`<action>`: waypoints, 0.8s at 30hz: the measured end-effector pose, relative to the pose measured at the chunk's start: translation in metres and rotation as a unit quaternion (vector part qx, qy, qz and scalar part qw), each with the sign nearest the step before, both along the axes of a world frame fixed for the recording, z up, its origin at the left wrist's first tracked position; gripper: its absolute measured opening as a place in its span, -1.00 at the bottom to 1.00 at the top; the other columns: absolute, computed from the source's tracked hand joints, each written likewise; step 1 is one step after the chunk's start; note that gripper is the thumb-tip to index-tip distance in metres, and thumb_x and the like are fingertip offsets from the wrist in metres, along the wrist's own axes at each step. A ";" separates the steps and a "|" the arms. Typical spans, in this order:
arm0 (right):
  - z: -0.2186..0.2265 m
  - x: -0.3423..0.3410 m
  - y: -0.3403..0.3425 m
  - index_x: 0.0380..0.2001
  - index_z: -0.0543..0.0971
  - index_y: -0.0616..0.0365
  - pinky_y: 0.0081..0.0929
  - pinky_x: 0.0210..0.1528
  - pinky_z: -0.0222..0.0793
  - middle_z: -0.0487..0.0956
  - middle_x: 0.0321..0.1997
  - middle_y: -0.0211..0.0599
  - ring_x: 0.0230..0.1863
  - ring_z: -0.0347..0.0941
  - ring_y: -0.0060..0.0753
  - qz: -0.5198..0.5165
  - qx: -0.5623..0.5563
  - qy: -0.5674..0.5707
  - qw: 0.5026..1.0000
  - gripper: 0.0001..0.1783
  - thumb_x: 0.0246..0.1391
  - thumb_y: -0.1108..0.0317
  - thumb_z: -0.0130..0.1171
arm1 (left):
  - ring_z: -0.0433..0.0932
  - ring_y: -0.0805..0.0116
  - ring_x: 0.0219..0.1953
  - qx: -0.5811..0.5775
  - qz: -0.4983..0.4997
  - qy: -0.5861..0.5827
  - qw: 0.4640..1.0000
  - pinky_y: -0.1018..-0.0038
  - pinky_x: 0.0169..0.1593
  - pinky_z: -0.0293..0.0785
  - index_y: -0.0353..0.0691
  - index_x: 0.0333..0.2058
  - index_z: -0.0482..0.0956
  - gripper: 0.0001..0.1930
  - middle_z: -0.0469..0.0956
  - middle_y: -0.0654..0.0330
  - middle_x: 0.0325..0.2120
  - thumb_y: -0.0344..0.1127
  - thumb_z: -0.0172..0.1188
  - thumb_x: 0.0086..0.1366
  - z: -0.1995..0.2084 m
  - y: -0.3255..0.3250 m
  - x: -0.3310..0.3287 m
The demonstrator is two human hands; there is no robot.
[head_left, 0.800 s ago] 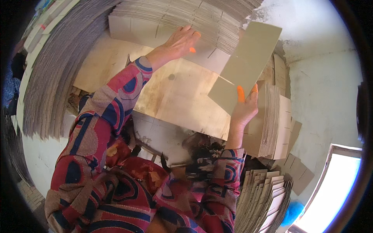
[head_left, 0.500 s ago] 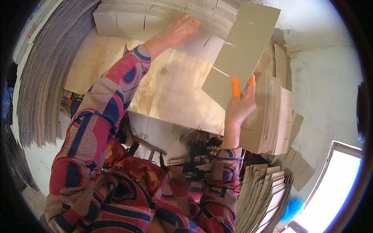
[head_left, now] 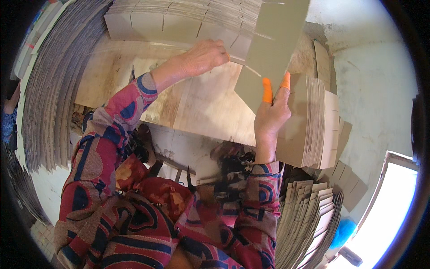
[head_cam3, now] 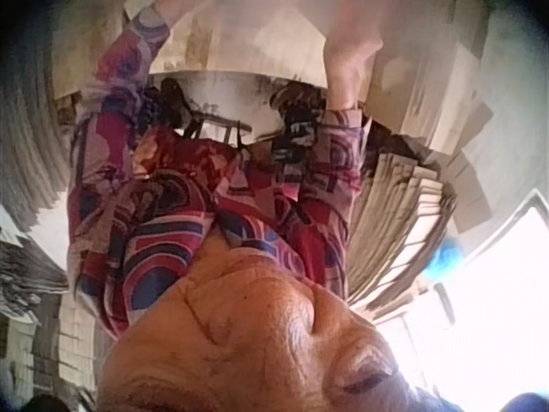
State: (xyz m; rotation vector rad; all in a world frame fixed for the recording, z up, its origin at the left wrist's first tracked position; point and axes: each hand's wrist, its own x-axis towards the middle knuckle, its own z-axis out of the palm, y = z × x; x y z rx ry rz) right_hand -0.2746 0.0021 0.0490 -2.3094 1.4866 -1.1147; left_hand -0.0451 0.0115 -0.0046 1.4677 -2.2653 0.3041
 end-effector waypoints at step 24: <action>-0.034 0.000 0.006 0.31 0.04 0.07 -0.06 -0.33 0.49 0.47 -0.01 0.08 -0.31 0.50 0.23 0.131 0.054 0.049 0.989 -0.28 0.11 0.46 0.07 | 0.47 0.10 -0.22 0.223 -0.009 0.193 0.955 0.29 -0.16 0.43 -0.34 -0.13 0.52 -0.46 0.55 0.01 -0.28 -0.11 0.36 -0.03 0.088 0.081 -0.013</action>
